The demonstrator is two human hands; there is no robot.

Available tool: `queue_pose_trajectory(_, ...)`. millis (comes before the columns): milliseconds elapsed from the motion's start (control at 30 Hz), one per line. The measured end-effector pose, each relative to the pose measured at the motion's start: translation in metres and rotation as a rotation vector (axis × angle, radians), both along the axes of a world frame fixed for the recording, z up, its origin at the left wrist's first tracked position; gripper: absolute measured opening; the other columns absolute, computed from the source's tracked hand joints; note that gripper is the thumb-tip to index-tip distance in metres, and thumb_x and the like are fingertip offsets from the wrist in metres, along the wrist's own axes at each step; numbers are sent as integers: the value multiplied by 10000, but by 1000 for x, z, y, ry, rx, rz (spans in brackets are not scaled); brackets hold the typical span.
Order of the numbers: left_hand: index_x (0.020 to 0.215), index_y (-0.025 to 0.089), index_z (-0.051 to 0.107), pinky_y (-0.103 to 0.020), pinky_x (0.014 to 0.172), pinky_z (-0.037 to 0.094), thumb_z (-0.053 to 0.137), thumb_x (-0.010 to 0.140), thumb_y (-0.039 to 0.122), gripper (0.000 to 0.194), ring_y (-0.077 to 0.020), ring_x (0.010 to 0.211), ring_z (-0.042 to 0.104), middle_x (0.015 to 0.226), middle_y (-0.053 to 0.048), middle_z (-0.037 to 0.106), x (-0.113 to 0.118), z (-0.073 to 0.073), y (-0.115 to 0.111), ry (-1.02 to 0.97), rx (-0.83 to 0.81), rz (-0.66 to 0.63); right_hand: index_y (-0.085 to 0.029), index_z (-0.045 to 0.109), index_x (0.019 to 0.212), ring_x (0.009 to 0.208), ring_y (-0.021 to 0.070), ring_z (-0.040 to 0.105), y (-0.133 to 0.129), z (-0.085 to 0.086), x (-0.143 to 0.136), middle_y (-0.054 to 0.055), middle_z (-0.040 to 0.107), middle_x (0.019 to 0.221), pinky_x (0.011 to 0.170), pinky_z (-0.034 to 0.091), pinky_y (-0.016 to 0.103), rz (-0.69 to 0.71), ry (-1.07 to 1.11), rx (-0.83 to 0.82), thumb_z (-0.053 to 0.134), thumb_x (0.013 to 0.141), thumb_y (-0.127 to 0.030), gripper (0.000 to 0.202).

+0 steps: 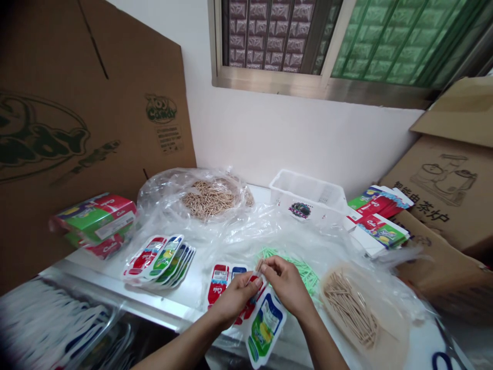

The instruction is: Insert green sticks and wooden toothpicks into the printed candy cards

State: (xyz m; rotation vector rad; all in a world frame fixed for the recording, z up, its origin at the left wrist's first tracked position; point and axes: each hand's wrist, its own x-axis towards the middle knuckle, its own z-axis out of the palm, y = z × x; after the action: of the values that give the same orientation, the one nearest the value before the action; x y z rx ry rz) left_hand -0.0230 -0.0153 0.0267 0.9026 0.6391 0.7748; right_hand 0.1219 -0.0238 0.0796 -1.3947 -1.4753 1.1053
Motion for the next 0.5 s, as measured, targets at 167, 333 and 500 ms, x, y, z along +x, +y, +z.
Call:
queue_pose_trajectory(167, 859, 105, 636, -259, 639, 439, 651, 711, 502, 424, -138, 603, 554, 656, -29, 598, 0, 2, -1, -36, -2, 1, -169, 601, 709, 603, 128, 527, 3, -6, 2, -18, 585, 642, 579, 395, 231, -58, -71, -29, 540, 763, -289, 145)
queue_pose_trajectory(333, 824, 100, 633, -267, 639, 440, 647, 724, 487, 400, -125, 568, 537, 634, -30, 592, 1, 2, -1, -48, -22, 26, -193, 543, 765, 577, 123, 524, 1, -8, 0, -40, 574, 635, 560, 394, 225, -103, -52, -28, 540, 724, -223, 50)
queue_pose_trajectory(500, 818, 105, 620, -250, 609, 429, 659, 721, 468, 378, -132, 584, 549, 637, -29, 590, 1, 4, -1, -48, -18, 15, -176, 608, 813, 721, 161, 578, -2, 1, -2, 10, 638, 762, 684, 433, 257, -19, -30, 17, 529, 803, -369, 209)
